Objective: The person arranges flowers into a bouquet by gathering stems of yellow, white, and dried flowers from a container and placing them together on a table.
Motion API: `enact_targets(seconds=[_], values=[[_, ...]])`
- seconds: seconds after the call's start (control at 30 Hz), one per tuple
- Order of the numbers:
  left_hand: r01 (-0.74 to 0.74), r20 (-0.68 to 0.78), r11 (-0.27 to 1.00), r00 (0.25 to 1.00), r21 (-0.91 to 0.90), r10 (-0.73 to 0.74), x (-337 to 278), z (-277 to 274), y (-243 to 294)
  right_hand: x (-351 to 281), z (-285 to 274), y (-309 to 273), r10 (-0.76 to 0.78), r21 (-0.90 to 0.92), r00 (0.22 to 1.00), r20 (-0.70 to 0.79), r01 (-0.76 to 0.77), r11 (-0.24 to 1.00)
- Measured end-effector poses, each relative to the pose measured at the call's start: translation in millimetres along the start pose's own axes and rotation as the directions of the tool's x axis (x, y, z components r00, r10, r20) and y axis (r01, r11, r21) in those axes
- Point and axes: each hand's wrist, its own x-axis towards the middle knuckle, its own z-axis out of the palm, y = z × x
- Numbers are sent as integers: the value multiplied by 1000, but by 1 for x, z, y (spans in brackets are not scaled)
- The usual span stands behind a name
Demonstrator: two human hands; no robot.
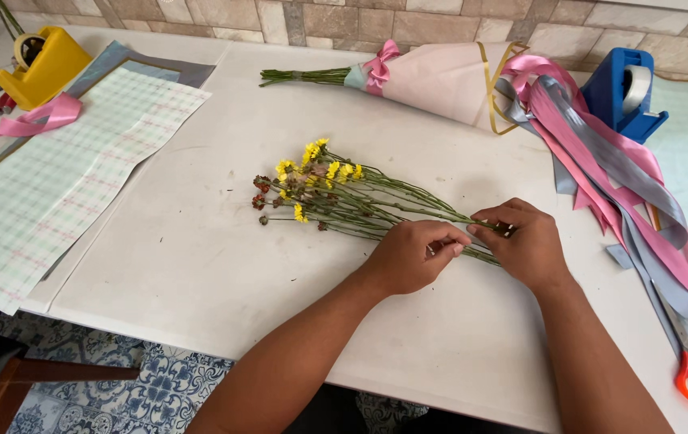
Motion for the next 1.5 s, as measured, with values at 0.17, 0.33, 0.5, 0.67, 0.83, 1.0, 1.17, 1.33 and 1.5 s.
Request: enact_targets(seconds=[0.17,0.33,0.5,0.67,0.83,1.0,1.17,1.33,1.5], values=[[-17,-18,999,1000,36,18,1,-3,7,-1,-1,-5,-13,-35,998,55,15,999],[-38,-31,997,999,67,41,2,-6,9,-2,-5,-24,-28,-70,990,138,38,997],[-63,-43,991,997,121,68,4,-6,-3,-3,-10,-11,-103,-57,995,17,104,993],[-122,4,975,992,185,123,3,-14,-7,-12,-27,6,-212,22,958,-192,220,975],[-253,35,947,967,197,251,4,-8,-3,-85,-67,20,-89,184,925,-368,166,969],[-255,105,928,966,271,235,2,-7,10,-198,-116,15,-8,120,888,-459,71,990],[-338,208,884,937,322,282,-5,-8,23,-318,-188,48,88,-64,781,-618,-162,985],[-431,250,864,894,259,371,-22,15,45,-422,-230,79,217,-57,672,-708,-361,931],[-447,431,891,822,83,372,-40,97,116,-468,-234,101,573,144,528,-627,-644,751]])
